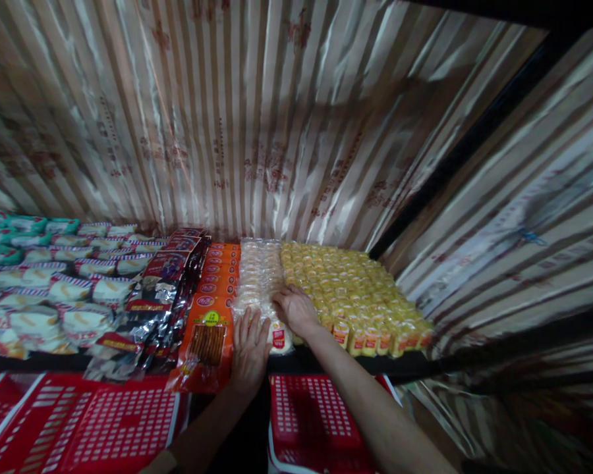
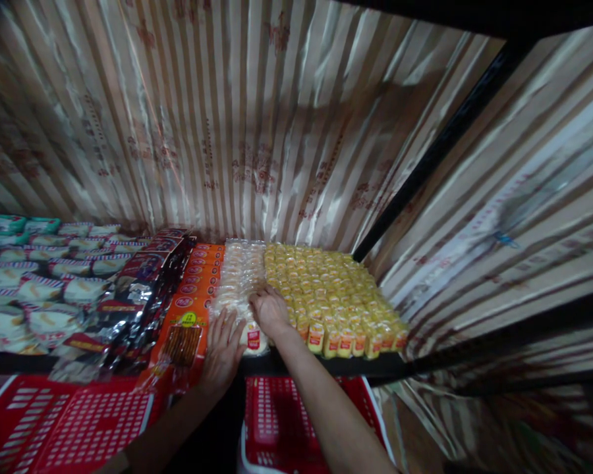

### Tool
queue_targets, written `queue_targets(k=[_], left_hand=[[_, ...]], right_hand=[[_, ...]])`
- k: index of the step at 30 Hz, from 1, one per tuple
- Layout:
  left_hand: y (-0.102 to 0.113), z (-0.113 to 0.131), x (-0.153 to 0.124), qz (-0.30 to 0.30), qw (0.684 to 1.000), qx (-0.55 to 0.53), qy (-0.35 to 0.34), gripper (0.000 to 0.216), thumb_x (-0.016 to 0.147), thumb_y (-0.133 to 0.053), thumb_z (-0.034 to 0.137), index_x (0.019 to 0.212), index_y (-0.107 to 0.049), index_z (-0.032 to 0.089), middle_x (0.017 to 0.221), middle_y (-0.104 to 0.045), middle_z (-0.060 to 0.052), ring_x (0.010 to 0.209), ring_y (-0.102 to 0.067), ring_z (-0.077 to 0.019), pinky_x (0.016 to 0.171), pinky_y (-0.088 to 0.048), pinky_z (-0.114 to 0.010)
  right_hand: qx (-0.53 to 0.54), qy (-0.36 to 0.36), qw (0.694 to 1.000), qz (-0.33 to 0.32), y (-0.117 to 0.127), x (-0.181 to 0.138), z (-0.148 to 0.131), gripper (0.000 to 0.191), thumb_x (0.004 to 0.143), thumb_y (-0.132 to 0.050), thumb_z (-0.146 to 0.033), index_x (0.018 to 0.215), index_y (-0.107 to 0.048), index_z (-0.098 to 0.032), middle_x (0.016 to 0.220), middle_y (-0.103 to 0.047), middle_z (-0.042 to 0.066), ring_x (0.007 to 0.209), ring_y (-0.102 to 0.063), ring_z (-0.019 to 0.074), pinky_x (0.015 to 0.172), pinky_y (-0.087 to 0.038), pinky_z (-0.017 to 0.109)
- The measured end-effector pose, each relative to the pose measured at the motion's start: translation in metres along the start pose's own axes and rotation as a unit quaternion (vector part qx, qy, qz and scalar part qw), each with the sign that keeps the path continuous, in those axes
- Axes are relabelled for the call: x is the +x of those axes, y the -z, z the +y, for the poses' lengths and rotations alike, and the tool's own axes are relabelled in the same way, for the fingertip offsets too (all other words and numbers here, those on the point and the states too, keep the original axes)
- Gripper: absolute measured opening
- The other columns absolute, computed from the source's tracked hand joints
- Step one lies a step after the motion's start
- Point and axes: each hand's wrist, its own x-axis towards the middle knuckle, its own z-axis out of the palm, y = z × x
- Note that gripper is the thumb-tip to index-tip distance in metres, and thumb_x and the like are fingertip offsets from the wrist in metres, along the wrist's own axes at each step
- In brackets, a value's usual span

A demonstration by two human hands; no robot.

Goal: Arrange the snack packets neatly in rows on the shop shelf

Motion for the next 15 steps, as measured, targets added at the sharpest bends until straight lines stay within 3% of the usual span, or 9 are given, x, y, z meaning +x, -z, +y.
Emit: queue_targets(k=[8,15], left_hand=[[-0.0008,0.0008,0.0026,0.023,1.000,0.002,0.000,0.038,0.081,-0.057,0.019,0.119,-0.056,0.019,0.132,-0.051,-0.013,0.130,-0.036,-0.0323,0.102,-0.035,-0.054],[-0.0002,0.0017,0.0024,0.023,1.000,-0.002,0.005,0.038,0.083,-0.054,0.020,0.121,-0.054,0.020,0.132,-0.050,-0.013,0.131,-0.034,-0.0321,0.103,-0.034,-0.054]], right_hand=[[-0.010,-0.001,1.000,0.011,0.0007,0.0015,0.0015,0.028,0.090,-0.038,-0.025,0.094,-0.065,-0.018,0.103,-0.065,0.009,0.105,-0.049,0.0222,0.092,-0.033,0.034],[0.005,-0.011,0.999,0.052,-0.0030,-0.0049,0.0021,0.021,0.089,-0.044,-0.026,0.094,-0.064,-0.020,0.103,-0.064,0.006,0.099,-0.050,0.0215,0.089,-0.035,0.033]])
